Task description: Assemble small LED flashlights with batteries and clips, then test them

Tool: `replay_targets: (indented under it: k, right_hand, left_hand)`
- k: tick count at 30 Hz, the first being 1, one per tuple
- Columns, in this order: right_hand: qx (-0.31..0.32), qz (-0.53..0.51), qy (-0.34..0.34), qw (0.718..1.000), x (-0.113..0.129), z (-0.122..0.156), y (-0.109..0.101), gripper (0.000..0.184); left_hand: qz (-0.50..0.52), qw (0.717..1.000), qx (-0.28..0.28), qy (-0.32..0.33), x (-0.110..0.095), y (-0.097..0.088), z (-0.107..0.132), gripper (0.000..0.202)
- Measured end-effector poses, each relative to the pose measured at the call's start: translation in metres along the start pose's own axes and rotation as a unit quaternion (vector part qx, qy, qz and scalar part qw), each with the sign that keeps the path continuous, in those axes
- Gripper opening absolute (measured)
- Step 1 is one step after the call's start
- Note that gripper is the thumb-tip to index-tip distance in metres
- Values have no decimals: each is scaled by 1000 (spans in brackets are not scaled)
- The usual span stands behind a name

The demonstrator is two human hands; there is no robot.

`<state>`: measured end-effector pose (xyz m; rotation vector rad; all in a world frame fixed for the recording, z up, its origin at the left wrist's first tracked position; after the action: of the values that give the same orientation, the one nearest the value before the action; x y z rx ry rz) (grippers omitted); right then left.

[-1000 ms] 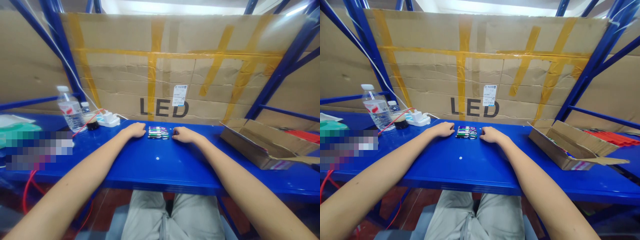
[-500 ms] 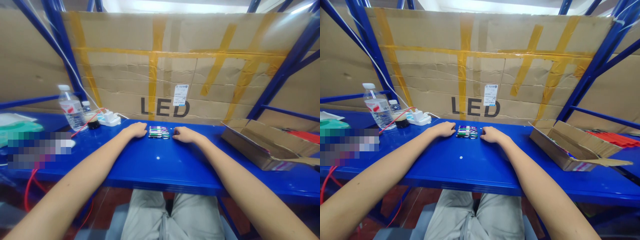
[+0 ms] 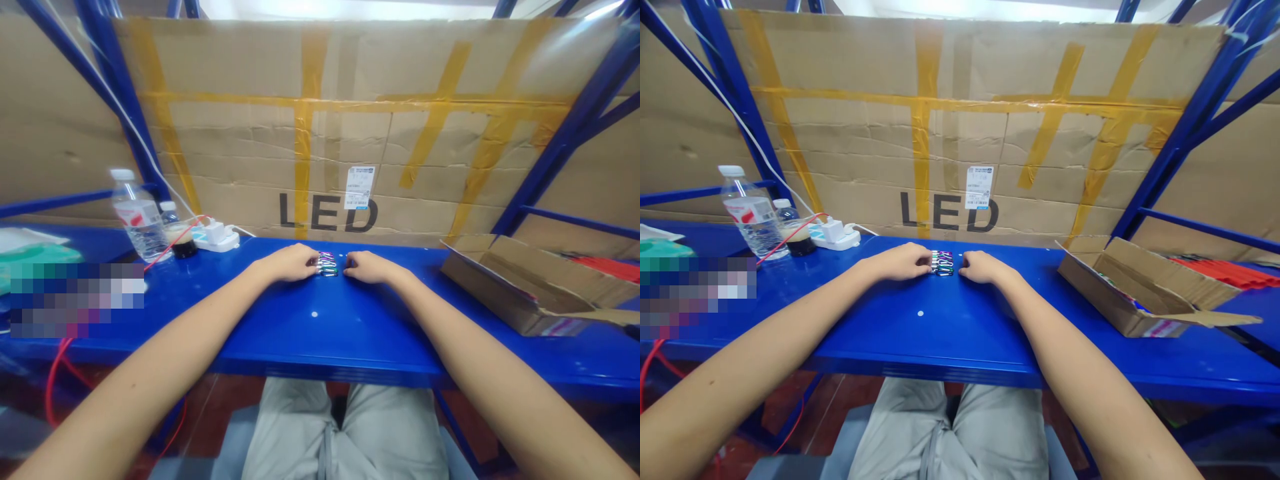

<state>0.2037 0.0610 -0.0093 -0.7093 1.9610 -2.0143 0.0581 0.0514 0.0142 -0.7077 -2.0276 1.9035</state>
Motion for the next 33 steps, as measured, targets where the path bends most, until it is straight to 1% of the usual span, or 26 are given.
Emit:
replay_targets:
  k: [3,8,11,13,14,16,18,19,20,22,25,27,28,30,33]
  right_hand:
    - [1,4,-4,1000,3,1,-1,22]
    - [0,8,-8,1000,5,0,0,22]
    - [-10,-4,-7,1000,2,-1,0,20]
    - [-37,-23,-18,999,2,-4,-3,16]
    - [-65,-34,-26,997,2,-4,-8,16]
    - [-139,-63,-40,987,4,-4,-21,23]
    - [-201,-119,-60,971,8,-3,-31,28]
    - [-213,-161,-76,961,11,-3,-33,28]
    - [-212,-212,-95,949,15,-4,-32,27]
    - [-182,-330,-130,917,25,-5,-25,24]
    - [-104,-506,-141,844,37,-6,-8,25]
    - [-62,-579,-133,802,43,-5,2,27]
    - [-51,-598,-129,790,44,-4,5,28]
    - [-46,-613,-123,779,43,-3,7,28]
    - [-51,-604,-119,786,40,-4,8,32]
  left_hand:
    - [-15,1000,12,16,-7,3,3,19]
    - [-15,999,44,-19,1,9,2,15]
    - [9,998,53,-17,-1,10,2,10]
    - [26,999,41,-2,-5,8,3,8]
    - [35,999,29,8,-7,5,4,7]
    - [60,998,3,23,-11,0,5,7]
    - [98,994,-20,30,-13,-5,5,8]
    - [122,992,-28,33,-13,-8,5,9]
    - [147,988,-36,36,-14,-10,6,10]
    - [189,980,-54,43,-15,-15,6,11]
    - [233,968,-81,52,-17,-22,8,11]
    - [250,963,-86,57,-18,-24,9,12]
    - [254,962,-87,59,-18,-24,9,13]
    - [247,963,-94,58,-18,-25,10,15]
    - [221,968,-102,55,-17,-25,10,18]
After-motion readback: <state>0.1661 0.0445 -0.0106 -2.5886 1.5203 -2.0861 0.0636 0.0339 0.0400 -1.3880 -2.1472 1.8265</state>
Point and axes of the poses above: each hand's wrist, its own z-axis away from the middle knuckle, its own y-axis out of the palm, x = y × z, the point moved 9 cm from there along -z, towards the middle knuckle, and after that the axes turned 15 degrees about -y, right-handed, at the moved point
